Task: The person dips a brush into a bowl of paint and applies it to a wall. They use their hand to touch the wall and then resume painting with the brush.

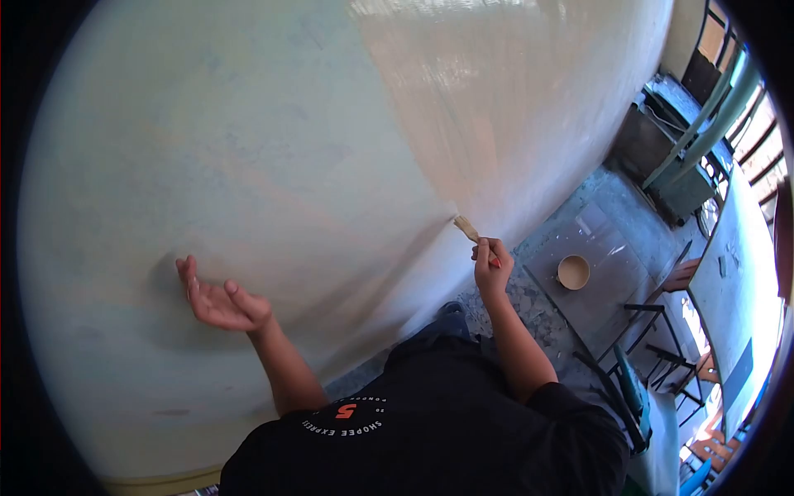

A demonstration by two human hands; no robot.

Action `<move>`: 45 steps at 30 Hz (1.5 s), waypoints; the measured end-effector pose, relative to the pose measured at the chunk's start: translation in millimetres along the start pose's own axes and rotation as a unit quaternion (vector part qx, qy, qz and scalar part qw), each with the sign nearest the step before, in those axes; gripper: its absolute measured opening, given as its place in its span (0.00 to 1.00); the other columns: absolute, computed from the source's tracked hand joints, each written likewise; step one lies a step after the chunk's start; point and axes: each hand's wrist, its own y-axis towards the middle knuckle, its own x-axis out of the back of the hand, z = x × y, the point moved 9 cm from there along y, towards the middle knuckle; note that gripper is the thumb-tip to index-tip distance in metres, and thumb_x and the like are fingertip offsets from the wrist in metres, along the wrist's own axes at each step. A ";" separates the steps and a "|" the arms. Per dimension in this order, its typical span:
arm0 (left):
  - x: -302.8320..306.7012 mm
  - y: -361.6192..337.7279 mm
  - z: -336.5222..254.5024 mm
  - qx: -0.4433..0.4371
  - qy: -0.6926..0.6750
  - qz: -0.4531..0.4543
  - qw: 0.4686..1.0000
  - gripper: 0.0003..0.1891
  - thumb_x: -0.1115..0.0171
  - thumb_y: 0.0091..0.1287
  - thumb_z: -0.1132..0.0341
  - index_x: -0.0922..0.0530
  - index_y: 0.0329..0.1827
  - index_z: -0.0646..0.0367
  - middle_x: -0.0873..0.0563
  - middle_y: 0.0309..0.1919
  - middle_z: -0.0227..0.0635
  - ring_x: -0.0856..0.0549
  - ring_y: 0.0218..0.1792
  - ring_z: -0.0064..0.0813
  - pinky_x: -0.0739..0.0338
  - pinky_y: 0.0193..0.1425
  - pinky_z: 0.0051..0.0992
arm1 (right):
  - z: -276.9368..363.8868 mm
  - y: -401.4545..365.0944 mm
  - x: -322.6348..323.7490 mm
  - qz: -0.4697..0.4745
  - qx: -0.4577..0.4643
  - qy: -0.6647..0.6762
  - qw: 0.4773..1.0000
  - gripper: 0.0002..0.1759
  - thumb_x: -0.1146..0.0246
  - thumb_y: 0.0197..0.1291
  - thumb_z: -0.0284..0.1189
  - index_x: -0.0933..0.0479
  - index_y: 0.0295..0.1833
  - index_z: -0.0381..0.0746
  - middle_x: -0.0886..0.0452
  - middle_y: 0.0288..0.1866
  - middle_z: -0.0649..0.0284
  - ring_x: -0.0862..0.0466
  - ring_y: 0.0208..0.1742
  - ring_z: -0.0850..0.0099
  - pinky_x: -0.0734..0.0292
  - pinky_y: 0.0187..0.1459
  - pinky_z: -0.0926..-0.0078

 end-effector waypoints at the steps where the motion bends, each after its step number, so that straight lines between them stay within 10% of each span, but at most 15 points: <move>1: 1.2 3.4 0.2 -0.003 -0.010 0.002 1.000 0.23 0.51 0.67 0.70 0.41 0.64 0.67 0.27 0.57 0.59 0.31 0.64 0.54 0.43 0.70 0.49 | 0.7 -1.4 2.4 -0.004 -0.012 -0.016 1.000 0.12 0.43 0.66 0.28 0.22 0.35 0.30 0.20 0.21 0.61 0.20 0.23 0.78 0.25 0.28 0.80; 16: -13.1 15.6 12.9 -0.084 0.009 0.001 0.996 0.22 0.53 0.67 0.70 0.39 0.64 0.65 0.26 0.58 0.58 0.31 0.65 0.52 0.45 0.71 0.52 | 141.0 17.7 -26.2 -0.046 0.049 0.409 0.910 0.14 0.49 0.70 0.28 0.25 0.44 0.26 0.18 0.33 0.51 0.16 0.32 0.67 0.16 0.37 0.69; 29: -15.9 14.2 9.1 -0.110 0.012 0.012 0.994 0.20 0.53 0.69 0.68 0.37 0.62 0.66 0.27 0.59 0.59 0.29 0.63 0.53 0.41 0.70 0.49 | -93.6 -48.9 -2.0 -0.156 -0.184 0.193 0.951 0.12 0.44 0.68 0.28 0.23 0.44 0.28 0.18 0.32 0.56 0.17 0.31 0.73 0.18 0.34 0.76; 45: -7.3 4.8 22.1 -0.094 0.008 -0.002 0.996 0.23 0.59 0.64 0.68 0.39 0.63 0.66 0.30 0.60 0.62 0.30 0.64 0.55 0.42 0.70 0.51 | 89.4 0.2 -31.5 -0.114 -0.051 0.455 0.882 0.15 0.47 0.69 0.30 0.25 0.44 0.25 0.18 0.30 0.48 0.16 0.27 0.64 0.16 0.33 0.68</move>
